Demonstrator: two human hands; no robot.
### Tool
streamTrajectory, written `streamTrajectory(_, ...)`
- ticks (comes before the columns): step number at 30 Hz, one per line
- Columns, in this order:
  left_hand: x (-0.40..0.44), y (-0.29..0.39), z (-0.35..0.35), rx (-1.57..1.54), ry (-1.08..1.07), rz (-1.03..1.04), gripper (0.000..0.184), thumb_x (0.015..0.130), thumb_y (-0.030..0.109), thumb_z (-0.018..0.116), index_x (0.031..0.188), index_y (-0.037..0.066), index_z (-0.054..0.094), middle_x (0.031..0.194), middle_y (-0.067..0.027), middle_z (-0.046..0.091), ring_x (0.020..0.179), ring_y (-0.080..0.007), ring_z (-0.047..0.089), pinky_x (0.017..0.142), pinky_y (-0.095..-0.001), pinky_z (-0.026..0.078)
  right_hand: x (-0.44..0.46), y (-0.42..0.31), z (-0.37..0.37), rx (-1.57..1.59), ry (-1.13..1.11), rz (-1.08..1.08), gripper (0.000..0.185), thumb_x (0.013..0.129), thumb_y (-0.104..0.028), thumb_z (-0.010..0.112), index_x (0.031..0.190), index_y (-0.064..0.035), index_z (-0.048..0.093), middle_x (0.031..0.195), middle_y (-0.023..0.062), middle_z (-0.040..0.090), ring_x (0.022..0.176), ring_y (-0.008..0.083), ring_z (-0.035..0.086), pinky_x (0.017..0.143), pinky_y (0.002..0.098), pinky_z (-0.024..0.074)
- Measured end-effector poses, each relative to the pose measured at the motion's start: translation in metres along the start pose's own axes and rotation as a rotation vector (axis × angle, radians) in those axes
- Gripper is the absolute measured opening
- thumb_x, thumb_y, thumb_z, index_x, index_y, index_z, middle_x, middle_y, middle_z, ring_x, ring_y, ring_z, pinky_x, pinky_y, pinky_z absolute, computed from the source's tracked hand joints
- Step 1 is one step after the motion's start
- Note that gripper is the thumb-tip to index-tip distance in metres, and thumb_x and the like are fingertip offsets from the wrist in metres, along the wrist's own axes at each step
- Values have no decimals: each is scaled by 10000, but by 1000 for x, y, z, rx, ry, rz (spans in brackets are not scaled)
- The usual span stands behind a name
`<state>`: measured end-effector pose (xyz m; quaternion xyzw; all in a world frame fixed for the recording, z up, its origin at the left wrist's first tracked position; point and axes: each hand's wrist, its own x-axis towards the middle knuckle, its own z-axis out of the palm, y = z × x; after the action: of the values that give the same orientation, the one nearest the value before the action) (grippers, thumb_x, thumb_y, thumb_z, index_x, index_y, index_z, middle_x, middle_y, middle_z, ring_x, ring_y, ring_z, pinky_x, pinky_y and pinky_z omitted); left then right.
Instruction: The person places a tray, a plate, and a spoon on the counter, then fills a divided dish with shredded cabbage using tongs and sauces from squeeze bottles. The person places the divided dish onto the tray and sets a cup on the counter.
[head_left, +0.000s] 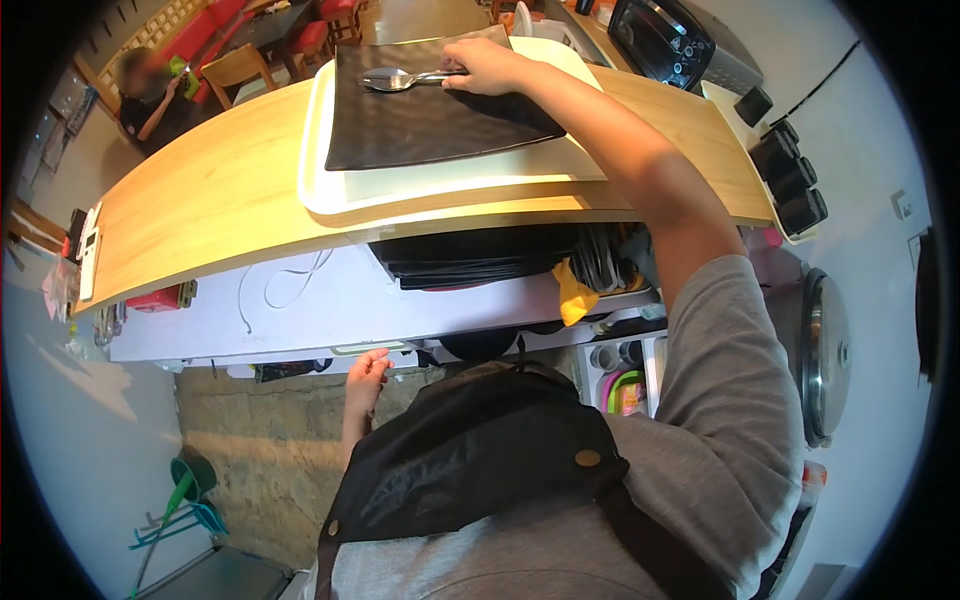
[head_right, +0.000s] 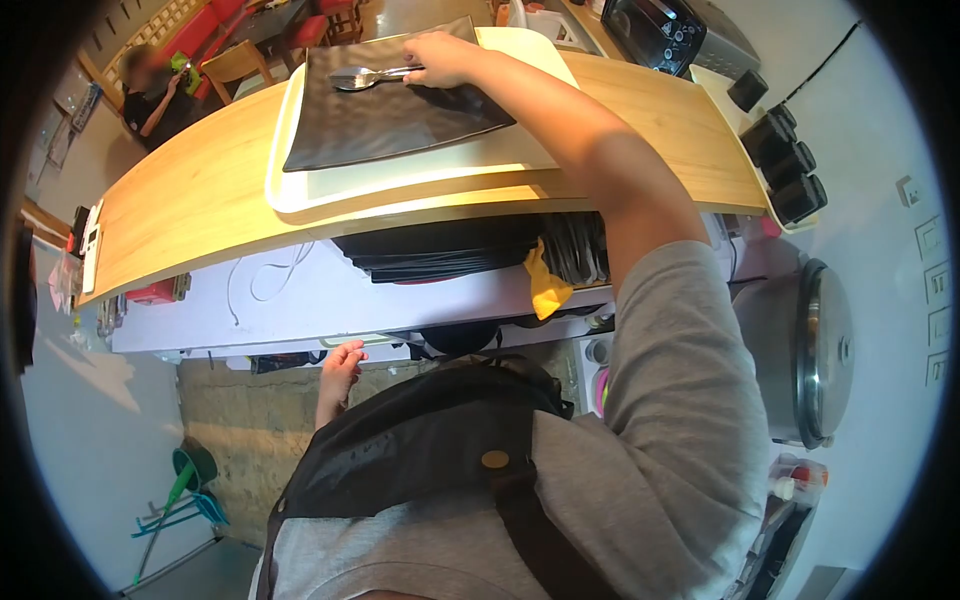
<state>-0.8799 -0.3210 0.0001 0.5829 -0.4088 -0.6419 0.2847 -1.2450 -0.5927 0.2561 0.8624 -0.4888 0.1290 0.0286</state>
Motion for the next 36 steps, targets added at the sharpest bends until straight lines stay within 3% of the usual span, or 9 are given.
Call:
streamTrajectory(7, -4, -13, 13, 15, -105, -59, 236, 847, 139, 522, 1067, 74, 580, 822, 16, 595, 630, -53, 447, 573, -185, 359, 3, 4, 2, -5, 28, -58, 362, 766, -285, 659, 958, -2, 540, 803, 125, 567, 788, 291, 556, 699, 373, 441)
streamTrajectory(13, -1, -15, 17, -17, -136, -68, 246, 849, 120, 529, 1081, 50, 570, 833, -8, 601, 636, -55, 471, 568, -181, 375, 3, -5, -12, 15, -101, 81, 488, 751, -385, 657, 1054, -17, 557, 1019, 189, 587, 987, 341, 546, 821, 407, 443)
streamTrajectory(18, 14, -32, 16, -149, -57, -6, 224, 872, 145, 539, 1040, 3, 585, 864, -55, 619, 713, -92, 565, 586, -189, 456, -19, 6, -46, -129, 421, 10, 288, 678, -146, 621, 964, -111, 630, 870, 139, 634, 801, 320, 614, 736, 381, 487)
streamTrajectory(21, 28, -33, 19, 103, -93, -26, 215, 858, 219, 580, 913, 18, 633, 636, -29, 587, 486, -67, 494, 437, -192, 394, -143, -87, -111, 562, 591, 323, 171, 765, -41, 542, 889, -44, 660, 735, 44, 660, 509, 106, 592, 551, 248, 494)
streamTrajectory(24, 43, -31, 45, 188, -386, 74, 256, 805, 153, 594, 579, 79, 497, 448, 4, 443, 365, -72, 367, 373, -217, 285, -237, -134, -81, 547, 687, 567, 150, 766, -211, 662, 673, -97, 636, 497, -15, 548, 389, 60, 476, 394, 236, 388)
streamTrajectory(26, 52, -38, 71, 243, -589, 135, 215, 809, 187, 580, 632, 82, 515, 538, -16, 465, 453, -96, 394, 433, -243, 305, -278, -167, -30, 436, 853, 447, 330, 770, -223, 674, 511, -108, 506, 435, 23, 442, 360, 158, 434, 375, 298, 321)
streamTrajectory(31, 35, -39, 182, 192, -988, 7, 188, 820, 271, 546, 764, 92, 560, 763, -66, 519, 671, -155, 463, 585, -307, 356, -334, -250, 96, 714, 620, 544, 194, 797, -289, 601, 755, -100, 603, 752, 68, 581, 707, 236, 584, 614, 379, 445)
streamTrajectory(33, 15, -34, 229, -70, -1041, -113, 214, 825, 305, 533, 817, 95, 578, 853, -86, 541, 759, -178, 490, 646, -333, 376, -354, -255, 143, 200, 515, 426, 301, 774, -294, 586, 1015, -114, 594, 995, 91, 581, 965, 289, 547, 830, 419, 419)
streamTrajectory(36, -22, -31, 279, -610, -1031, -348, 278, 831, 355, 513, 896, 101, 605, 988, -117, 573, 890, -214, 531, 737, -372, 406, -403, -249, 154, 231, 569, 565, 489, 744, -299, 555, 1178, -78, 503, 1214, 120, 487, 1120, 336, 449, 963, 446, 315)
